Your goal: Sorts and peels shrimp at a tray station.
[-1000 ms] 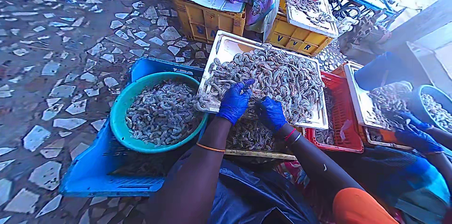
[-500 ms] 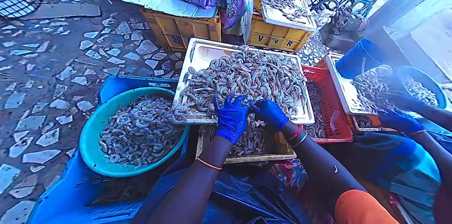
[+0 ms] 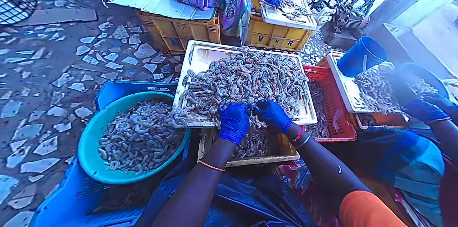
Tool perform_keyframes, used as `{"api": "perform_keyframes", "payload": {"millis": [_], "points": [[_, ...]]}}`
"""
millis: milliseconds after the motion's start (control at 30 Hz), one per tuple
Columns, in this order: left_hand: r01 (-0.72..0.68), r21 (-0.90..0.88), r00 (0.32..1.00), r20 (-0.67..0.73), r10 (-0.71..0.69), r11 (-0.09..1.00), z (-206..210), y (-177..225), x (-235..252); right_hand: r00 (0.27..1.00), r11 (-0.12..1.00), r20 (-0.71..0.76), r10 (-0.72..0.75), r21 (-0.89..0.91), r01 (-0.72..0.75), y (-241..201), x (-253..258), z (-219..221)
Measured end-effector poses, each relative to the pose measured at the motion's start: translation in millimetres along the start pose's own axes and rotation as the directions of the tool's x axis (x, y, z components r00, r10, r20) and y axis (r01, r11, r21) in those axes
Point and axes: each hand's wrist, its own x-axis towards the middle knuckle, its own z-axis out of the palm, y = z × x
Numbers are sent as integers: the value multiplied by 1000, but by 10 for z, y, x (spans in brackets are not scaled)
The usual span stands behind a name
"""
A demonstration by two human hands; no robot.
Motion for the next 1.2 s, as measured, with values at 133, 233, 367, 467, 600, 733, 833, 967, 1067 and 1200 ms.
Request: {"api": "perform_keyframes", "payload": {"millis": [133,233,367,467,600,733,833,967,1067,1200], "points": [[273,-217,961,12,-277,937,-191,-179,105,996,988,-28,-87,126,90,30,6,74],[302,-205,953,44,-299,931,-250,-317,148,990,959,-54,-129,247,138,96,22,62],[51,-394,981,192,29,918,-173,-404,129,984,942,-109,-144,290,170,116,36,54],[65,-462,964,258,65,884,-142,-283,92,984,963,-116,-133,218,156,55,7,44],[70,-169,977,210,-34,983,-146,-177,98,984,922,-179,-10,380,78,6,10,56],[114,-230,982,173,-74,966,-152,-265,136,990,634,-140,-11,765,115,79,-17,-83],[169,-551,980,179,-82,817,-145,-280,111,991,961,23,-132,247,123,123,-87,-260],[249,-789,960,277,-37,561,-139,-200,74,991,971,12,-133,-201,133,84,-64,-89],[330,-837,942,318,-104,436,-76,-86,24,954,956,-116,-276,-130,261,49,-48,118],[353,-927,935,345,-81,123,17,-143,23,893,924,-266,-362,22,381,73,-33,296]]}}
